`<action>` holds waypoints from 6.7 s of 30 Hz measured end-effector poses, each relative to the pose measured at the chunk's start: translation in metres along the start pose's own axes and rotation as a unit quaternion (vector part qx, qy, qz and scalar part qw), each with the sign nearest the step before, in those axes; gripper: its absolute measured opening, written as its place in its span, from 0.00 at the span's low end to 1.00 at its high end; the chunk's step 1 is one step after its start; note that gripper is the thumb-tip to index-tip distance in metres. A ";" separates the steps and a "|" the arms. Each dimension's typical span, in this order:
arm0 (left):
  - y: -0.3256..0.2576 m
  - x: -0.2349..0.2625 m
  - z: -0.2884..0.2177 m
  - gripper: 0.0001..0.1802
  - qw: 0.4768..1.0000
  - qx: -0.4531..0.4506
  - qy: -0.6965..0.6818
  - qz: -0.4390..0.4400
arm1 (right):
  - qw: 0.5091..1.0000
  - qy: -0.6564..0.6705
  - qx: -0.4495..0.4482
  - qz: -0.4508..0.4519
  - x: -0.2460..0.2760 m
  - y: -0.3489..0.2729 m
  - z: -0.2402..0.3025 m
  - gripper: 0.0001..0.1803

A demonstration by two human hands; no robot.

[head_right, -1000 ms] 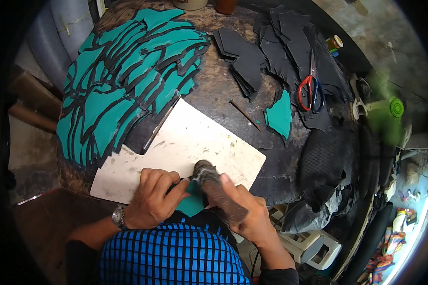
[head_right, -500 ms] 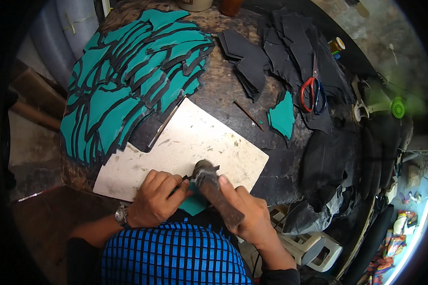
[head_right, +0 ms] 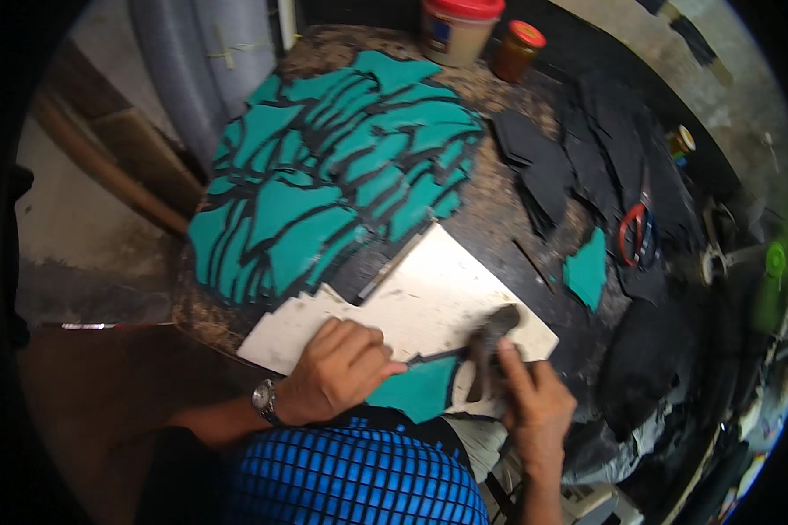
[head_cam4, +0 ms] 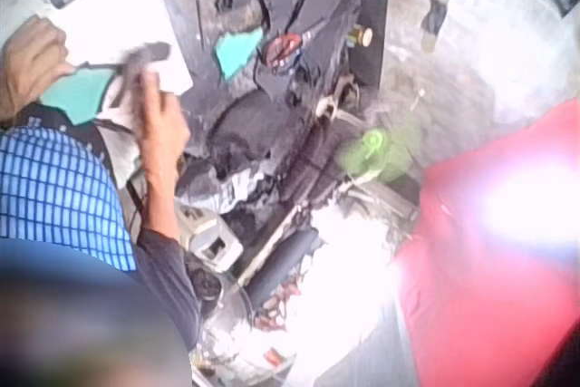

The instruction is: The person repeatedly hammers the edges of green rubber pieces with a hammer on a white board. They pick up each piece, position it, strike it, and place it back on the table. The process is repeated for multiple pieces throughout the clip.

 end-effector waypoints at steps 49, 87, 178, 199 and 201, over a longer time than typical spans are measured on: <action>0.028 -0.055 -0.013 0.20 0.995 0.040 -0.043 0.082 | 0.891 0.372 -0.227 -0.126 -0.010 -0.052 -0.050 0.33; 0.000 -0.037 -0.034 0.14 0.988 -0.091 0.120 0.029 | 0.970 0.234 -0.063 0.020 -0.018 -0.022 -0.006 0.30; -0.022 -0.025 -0.024 0.09 0.991 -0.073 0.113 -0.005 | 0.974 0.205 -0.029 0.088 -0.014 -0.011 0.010 0.25; -0.028 -0.020 -0.017 0.11 0.996 -0.063 0.066 0.000 | 0.968 0.206 0.065 0.125 -0.029 -0.007 0.039 0.44; -0.029 -0.020 -0.015 0.18 0.998 -0.044 0.035 0.010 | 0.987 0.143 0.040 0.068 -0.015 -0.008 0.023 0.40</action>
Point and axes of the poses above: each hand's wrist, its own y-axis towards the middle knuckle, its own x-axis out of the back of the hand, z = x × y, the point moved 10 cm from there along y, towards the middle knuckle, and after that the axes turned 9 degrees about x, right-handed, at the moved point
